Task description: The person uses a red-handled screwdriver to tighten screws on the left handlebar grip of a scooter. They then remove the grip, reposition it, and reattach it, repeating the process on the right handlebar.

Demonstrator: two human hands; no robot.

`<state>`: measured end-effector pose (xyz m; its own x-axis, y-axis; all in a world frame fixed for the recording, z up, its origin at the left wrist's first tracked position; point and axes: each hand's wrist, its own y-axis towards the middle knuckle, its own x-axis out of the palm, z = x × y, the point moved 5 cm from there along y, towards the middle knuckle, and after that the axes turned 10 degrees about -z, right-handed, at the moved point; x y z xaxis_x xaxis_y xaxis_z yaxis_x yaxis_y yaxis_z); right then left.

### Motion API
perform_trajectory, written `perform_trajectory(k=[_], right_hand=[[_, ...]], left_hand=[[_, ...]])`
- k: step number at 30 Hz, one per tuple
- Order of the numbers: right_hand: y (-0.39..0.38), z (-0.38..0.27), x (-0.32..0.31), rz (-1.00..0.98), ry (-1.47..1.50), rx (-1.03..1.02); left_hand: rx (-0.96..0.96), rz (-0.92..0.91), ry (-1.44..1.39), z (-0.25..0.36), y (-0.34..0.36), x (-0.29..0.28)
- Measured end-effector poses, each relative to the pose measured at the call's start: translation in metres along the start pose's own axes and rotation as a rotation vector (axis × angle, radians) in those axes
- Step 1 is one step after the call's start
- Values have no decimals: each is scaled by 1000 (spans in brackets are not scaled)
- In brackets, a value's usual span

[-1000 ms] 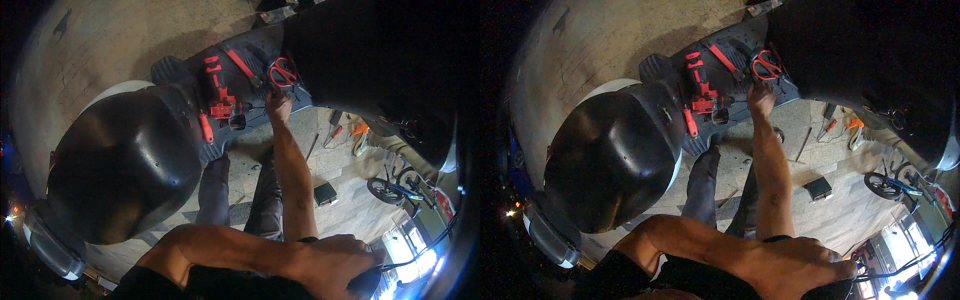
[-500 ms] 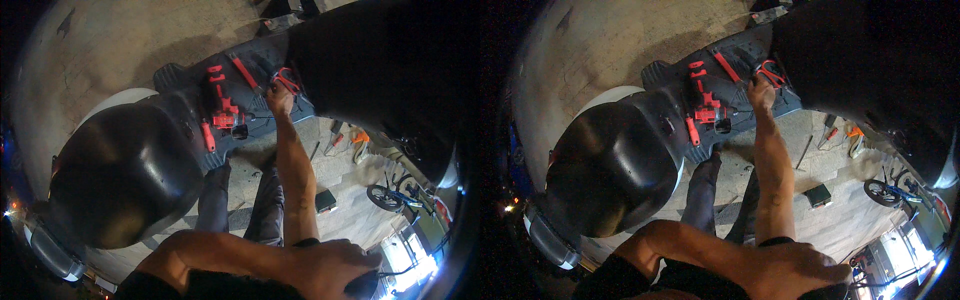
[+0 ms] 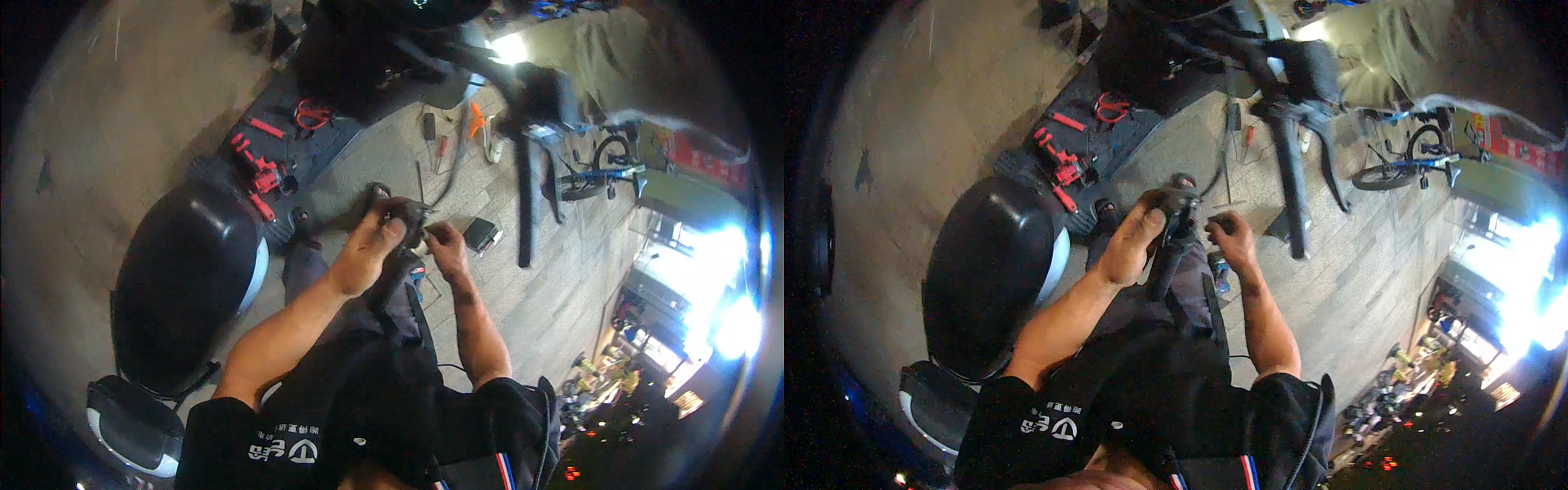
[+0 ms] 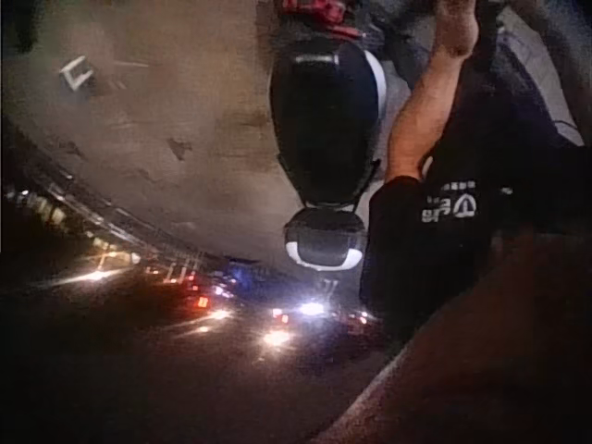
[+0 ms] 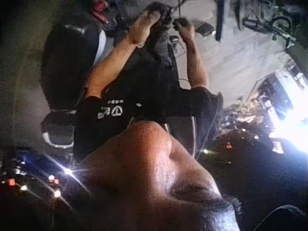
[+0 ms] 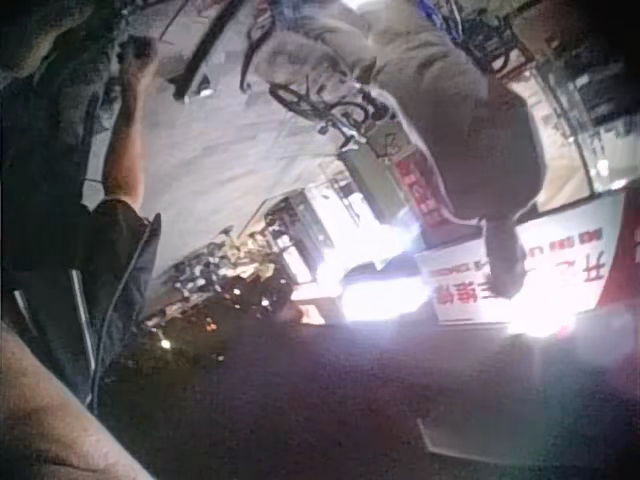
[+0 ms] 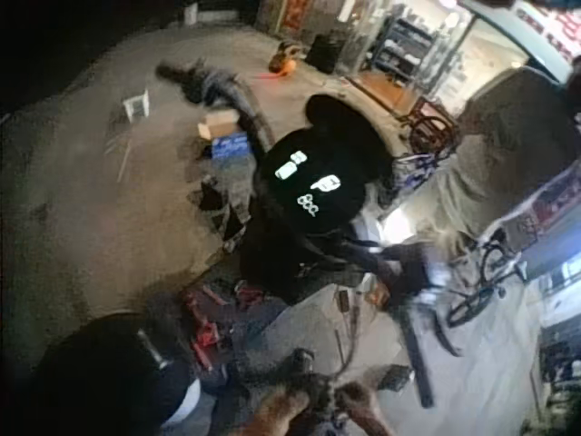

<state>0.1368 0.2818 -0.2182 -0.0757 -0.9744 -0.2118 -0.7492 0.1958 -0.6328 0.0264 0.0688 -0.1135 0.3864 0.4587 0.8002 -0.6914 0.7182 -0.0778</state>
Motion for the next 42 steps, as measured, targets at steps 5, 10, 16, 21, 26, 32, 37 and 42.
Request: perform_trajectory(k=[5,10,16,21,26,32,37,42], right_hand=[[-52,-43,-47,66,246,-93],[-62,-93,-70,30,326,-208],[-46,-136,-72,-142,296,-318],[-15,-137,-62,-303,294,-495],[-31,-146,-68,-303,480,-523],[-54,-161,-78,-447,242,-704],[-69,-150,-83,-473,128,-567],[-82,-155,-83,-431,-4,-575]], left_hand=[[-13,81,60,-23,-5,28],[38,52,-21,-31,7,63],[100,136,-58,-53,19,73],[75,269,37,-55,26,75],[102,361,12,-57,21,91],[126,336,-25,-56,16,109],[148,320,103,-54,18,125],[137,291,163,-52,16,129]])
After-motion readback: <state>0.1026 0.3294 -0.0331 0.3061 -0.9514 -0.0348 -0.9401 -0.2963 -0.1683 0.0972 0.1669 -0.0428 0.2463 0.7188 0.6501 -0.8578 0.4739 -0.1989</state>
